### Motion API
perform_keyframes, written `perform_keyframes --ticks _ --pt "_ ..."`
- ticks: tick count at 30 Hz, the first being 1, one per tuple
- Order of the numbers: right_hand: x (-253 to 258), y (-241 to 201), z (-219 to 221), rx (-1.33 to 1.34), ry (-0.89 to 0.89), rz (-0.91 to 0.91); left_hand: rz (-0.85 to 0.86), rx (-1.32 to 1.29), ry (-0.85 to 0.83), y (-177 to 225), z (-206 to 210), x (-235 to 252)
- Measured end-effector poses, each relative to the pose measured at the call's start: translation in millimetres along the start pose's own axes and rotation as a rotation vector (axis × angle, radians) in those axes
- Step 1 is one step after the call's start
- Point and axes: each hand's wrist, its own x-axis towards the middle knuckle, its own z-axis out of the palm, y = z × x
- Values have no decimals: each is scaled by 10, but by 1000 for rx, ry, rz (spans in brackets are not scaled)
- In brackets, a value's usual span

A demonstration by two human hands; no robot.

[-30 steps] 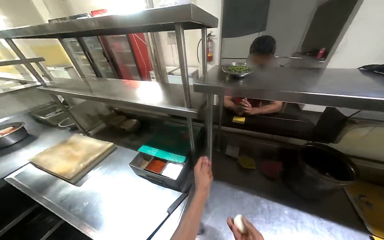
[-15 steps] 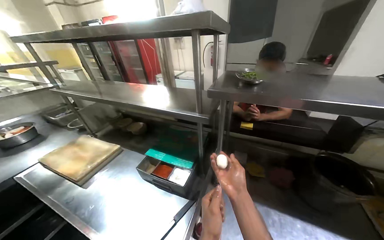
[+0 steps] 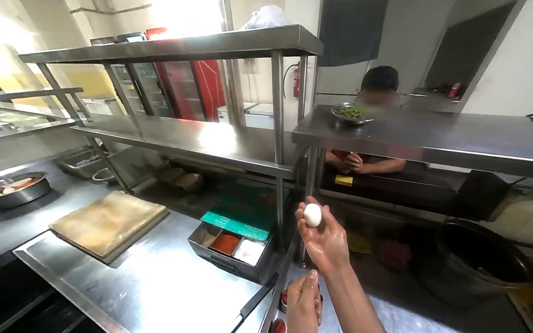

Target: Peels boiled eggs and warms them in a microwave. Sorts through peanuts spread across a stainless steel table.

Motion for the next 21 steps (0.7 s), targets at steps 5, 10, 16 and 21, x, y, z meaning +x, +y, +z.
perform_keyframes --ticks 5,10,16,21 --pt "-33 -14 36 -71 -28 -18 21 3 -14 -20 0 9" --pt "-32 -31 63 -95 -92 -27 58 -13 2 -36 6 1" --pt "-16 -28 131 -94 -117 -30 115 -22 35 -85 15 -5" --pt "3 -28 176 -71 -129 -37 137 -27 46 -107 5 -20"
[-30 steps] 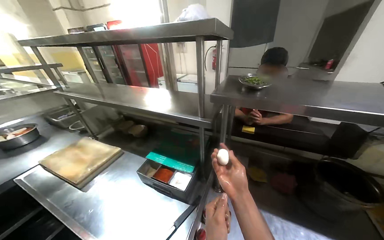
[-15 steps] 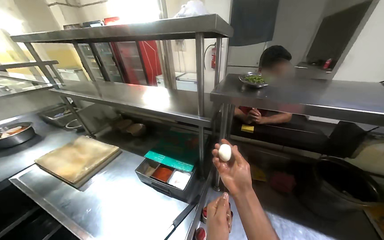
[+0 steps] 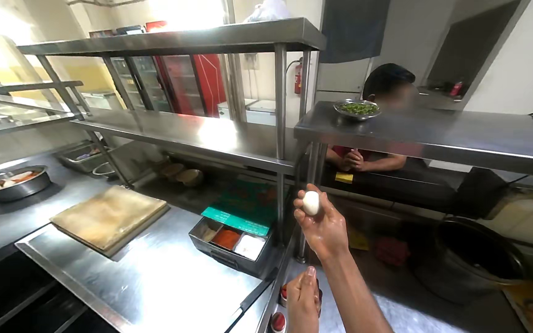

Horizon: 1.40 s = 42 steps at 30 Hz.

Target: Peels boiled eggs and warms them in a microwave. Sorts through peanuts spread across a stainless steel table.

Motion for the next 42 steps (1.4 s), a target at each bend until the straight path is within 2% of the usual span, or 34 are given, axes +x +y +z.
perform_keyframes --ticks 18,33,42 --pt "171 -136 134 -39 -14 7 39 17 -46 -33 -43 8" --pt "303 -232 320 -54 -28 35 44 56 -21 -68 -149 83" --pt "411 -297 442 -156 102 92 35 118 -1 -113 -236 126"
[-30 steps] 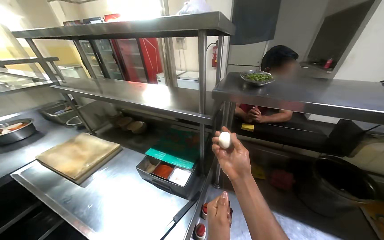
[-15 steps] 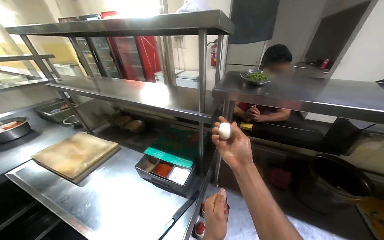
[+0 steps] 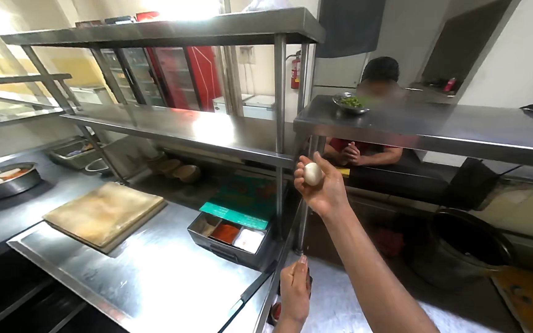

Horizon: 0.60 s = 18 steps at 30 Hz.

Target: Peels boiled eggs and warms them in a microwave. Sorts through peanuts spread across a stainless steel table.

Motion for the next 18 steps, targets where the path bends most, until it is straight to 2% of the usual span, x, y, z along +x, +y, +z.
perform_keyframes --ticks 10,18 --pt "49 -10 13 -53 42 33 26 79 17 -71 -122 146" --pt "4 -10 -7 -31 -12 25 90 150 40 -52 -179 220"
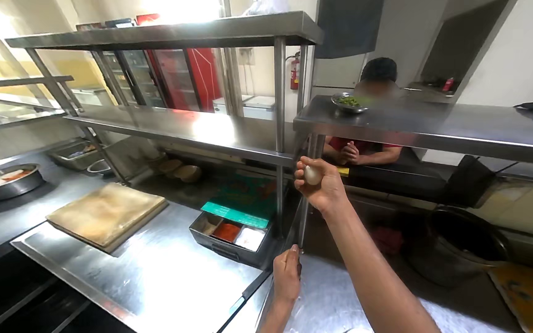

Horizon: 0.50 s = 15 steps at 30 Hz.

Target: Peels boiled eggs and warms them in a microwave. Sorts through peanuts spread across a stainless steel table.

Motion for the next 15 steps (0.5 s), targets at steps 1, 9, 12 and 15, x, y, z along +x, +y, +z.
perform_keyframes --ticks 1,9,12,15 --pt "-15 -2 3 3 -2 1 4 2 4 -1 -4 8" --pt "-119 -34 14 5 -10 3 45 75 3 31 -54 50" --pt "-158 -44 7 -18 -5 -10 50 92 -2 48 -71 66" --pt "-201 -58 -10 -22 -9 -14 46 82 -3 52 -95 98"
